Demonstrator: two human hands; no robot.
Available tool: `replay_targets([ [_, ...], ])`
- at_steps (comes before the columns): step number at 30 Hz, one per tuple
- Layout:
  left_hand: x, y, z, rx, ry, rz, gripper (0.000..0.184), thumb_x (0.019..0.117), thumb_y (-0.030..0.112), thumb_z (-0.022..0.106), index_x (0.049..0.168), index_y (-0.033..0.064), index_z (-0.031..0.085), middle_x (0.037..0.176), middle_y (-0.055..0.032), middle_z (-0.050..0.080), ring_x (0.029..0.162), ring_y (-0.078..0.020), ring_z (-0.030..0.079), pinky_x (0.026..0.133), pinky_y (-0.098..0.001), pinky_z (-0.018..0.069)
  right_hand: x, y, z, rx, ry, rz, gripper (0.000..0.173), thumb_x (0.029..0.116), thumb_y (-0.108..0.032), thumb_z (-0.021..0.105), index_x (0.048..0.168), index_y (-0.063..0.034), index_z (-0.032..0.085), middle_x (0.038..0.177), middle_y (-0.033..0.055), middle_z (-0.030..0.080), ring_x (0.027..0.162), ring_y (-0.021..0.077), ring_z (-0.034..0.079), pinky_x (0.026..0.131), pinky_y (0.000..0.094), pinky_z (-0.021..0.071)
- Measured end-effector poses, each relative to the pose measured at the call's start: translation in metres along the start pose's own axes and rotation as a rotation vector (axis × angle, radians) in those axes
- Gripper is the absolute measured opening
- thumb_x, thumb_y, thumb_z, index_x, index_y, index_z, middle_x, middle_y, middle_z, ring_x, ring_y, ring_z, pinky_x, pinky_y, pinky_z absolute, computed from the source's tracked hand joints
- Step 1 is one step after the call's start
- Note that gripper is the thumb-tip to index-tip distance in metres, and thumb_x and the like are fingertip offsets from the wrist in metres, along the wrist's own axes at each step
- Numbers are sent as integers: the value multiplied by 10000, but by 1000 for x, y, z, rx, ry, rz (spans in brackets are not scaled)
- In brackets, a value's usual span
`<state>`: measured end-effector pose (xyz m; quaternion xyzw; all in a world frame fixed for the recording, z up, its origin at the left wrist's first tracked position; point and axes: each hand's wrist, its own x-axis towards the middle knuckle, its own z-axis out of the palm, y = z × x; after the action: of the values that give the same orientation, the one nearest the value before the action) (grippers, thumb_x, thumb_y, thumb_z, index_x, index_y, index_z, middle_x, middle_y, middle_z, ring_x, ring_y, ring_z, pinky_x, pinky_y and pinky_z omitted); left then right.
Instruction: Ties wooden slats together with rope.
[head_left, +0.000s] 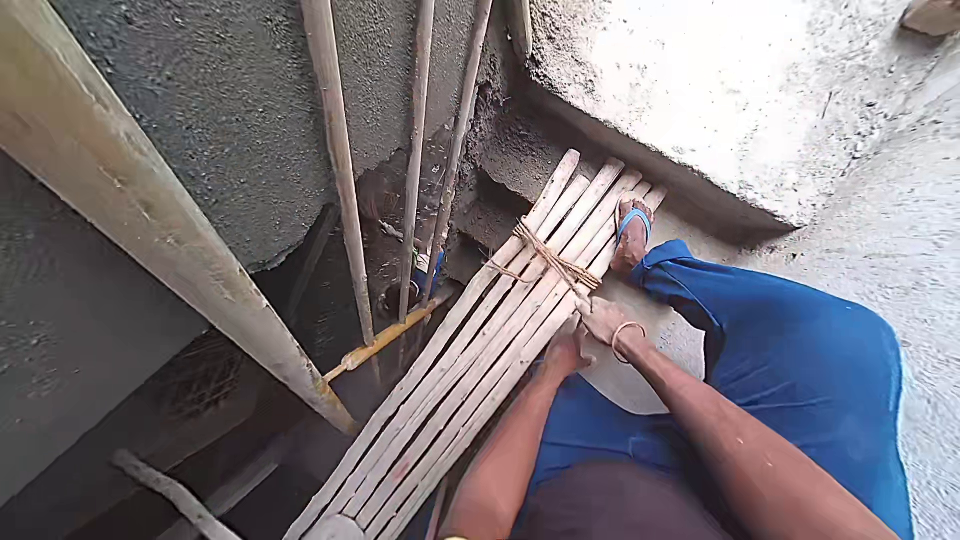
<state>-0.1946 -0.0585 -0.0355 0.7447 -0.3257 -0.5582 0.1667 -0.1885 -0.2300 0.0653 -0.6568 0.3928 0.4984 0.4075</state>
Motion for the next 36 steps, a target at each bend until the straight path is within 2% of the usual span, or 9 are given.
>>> replay_targets([
  [3, 27, 32, 15, -203, 164, 12, 484, 984, 247, 611, 1374, -38, 583, 1450, -217, 558, 1397, -313, 493, 1195, -468, 353, 6, 13, -20, 428, 61, -20, 529, 1075, -457, 468, 1323, 1, 564, 1137, 220, 650, 1005, 322, 657, 894, 505, 527],
  [7, -21, 48, 35, -770, 294, -94, 397, 1076, 260, 433, 883, -23, 634, 703, -97, 569, 649, -190, 571, 656, -375, 509, 12, 18, -9, 1003, -13, -93, 335, 1107, -282, 409, 1235, -37, 597, 900, 115, 713, 724, 204, 700, 629, 368, 582],
  [10, -85, 142, -17, -1557, 281, 219, 393, 1054, 331, 450, 690, 192, 501, 514, 110, 409, 442, -28, 426, 478, -215, 408, 54, 44, 4, 250, -140, -274, 392, 1016, -67, 530, 1402, -6, 558, 1325, 179, 646, 1182, 253, 647, 1015, 429, 512],
  [14, -146, 174, -173, -1620, 472, 228, 382, 1111, 284, 263, 891, 126, 532, 481, 84, 368, 363, -38, 379, 377, -197, 368, 22, 54, 62, -551, -416, -326, 419, 995, -316, 636, 1322, -54, 638, 1317, 238, 631, 1237, 412, 592, 1008, 657, 437],
  [18, -147, 81, -289, -155, 893, -350, 337, 1078, 297, 477, 1254, 33, 590, 856, -176, 636, 754, -291, 634, 716, -447, 537, 34, 39, 53, -307, -524, -338, 352, 1030, -273, 578, 1255, -11, 648, 1135, 204, 683, 997, 317, 666, 867, 557, 517],
  [23, -109, 21, -288, 263, 681, -428, 448, 1072, 324, 484, 1468, 115, 508, 1199, -232, 689, 1128, -416, 663, 990, -604, 487, -28, 1, -32, 570, -452, -360, 554, 1099, -535, 285, 1124, -90, 614, 642, 12, 509, 476, 117, 495, 497, 289, 496],
  [28, -66, -29, -246, 405, 286, -343, 406, 1060, 252, 454, 1445, 195, 572, 1367, -121, 636, 1298, -298, 580, 1124, -523, 398, -55, -68, -86, -123, 72, -682, 394, 1094, -263, 435, 1411, -70, 569, 1319, 179, 640, 1214, 301, 626, 1054, 504, 473],
  [33, -51, -84, -227, 231, 506, -620, 575, 1009, 169, 555, 1546, 39, 398, 1531, -248, 440, 1437, -382, 415, 1190, -485, 347, -11, -151, -105, -415, 428, -806, 373, 1014, -162, 581, 1386, -145, 612, 1296, 147, 669, 1187, 357, 644, 1008, 590, 472],
  [36, -66, -100, -205, 189, 337, -865, 705, 1007, 276, 572, 1571, -25, 276, 1528, -284, 425, 1427, -410, 422, 1162, -538, 365, 24, -184, -117, -523, 464, -961, 549, 1036, -140, 540, 1560, -277, 451, 1500, 42, 564, 1424, 255, 482, 1245, 556, 200],
])
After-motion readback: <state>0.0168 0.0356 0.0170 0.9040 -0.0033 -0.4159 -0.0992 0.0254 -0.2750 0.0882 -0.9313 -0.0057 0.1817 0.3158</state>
